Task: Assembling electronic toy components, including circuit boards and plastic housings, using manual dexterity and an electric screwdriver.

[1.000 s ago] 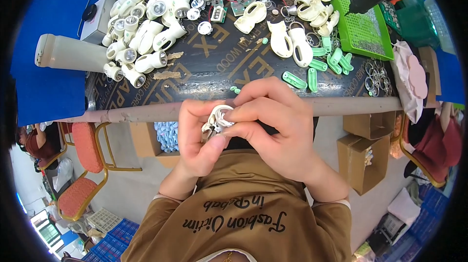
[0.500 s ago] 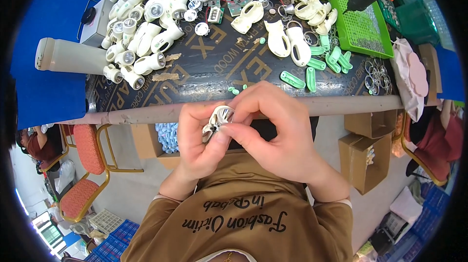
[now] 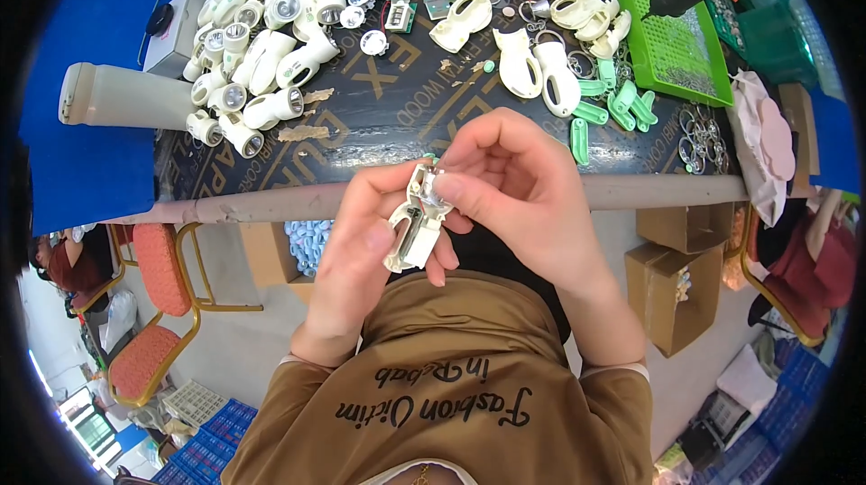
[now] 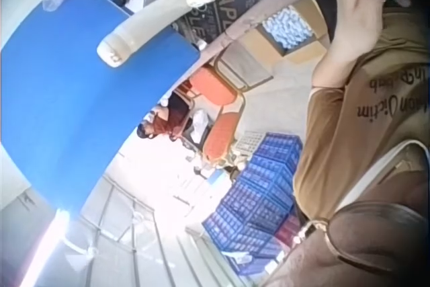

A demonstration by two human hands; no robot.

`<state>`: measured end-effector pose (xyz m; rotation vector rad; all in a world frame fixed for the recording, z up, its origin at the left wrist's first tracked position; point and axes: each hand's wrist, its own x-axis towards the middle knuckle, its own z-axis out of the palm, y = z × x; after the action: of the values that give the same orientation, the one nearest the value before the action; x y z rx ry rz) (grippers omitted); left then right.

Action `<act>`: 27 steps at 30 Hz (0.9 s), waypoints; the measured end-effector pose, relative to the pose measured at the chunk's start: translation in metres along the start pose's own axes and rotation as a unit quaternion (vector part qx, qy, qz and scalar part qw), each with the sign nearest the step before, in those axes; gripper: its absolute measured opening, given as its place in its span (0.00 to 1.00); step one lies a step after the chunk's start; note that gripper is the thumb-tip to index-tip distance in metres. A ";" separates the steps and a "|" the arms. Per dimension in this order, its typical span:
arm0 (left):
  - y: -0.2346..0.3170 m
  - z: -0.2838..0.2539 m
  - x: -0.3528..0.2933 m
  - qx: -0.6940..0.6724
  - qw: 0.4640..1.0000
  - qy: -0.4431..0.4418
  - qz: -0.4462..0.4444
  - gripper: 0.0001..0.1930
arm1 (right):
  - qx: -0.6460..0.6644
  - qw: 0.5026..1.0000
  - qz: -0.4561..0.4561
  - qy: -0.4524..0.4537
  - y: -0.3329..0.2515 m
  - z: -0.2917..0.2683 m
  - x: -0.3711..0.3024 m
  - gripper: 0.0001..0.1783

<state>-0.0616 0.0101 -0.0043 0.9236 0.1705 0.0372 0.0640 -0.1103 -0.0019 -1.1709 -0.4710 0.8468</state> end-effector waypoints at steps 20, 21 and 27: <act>0.009 0.007 0.001 -0.103 0.992 0.059 -0.034 0.24 | 0.008 0.999 -0.003 -0.034 -0.007 0.004 0.003 0.10; 0.009 0.006 0.001 -0.117 0.991 0.054 -0.037 0.24 | 0.002 0.999 -0.006 -0.033 -0.008 0.005 0.003 0.10; 0.006 -0.009 0.002 -0.220 0.974 -0.042 -0.045 0.21 | -0.007 0.999 -0.022 -0.035 -0.009 0.011 0.003 0.09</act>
<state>-0.0610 0.0214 -0.0047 0.4730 0.1190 -0.0479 0.0615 -0.1026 0.0100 -1.1430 -0.5584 0.8491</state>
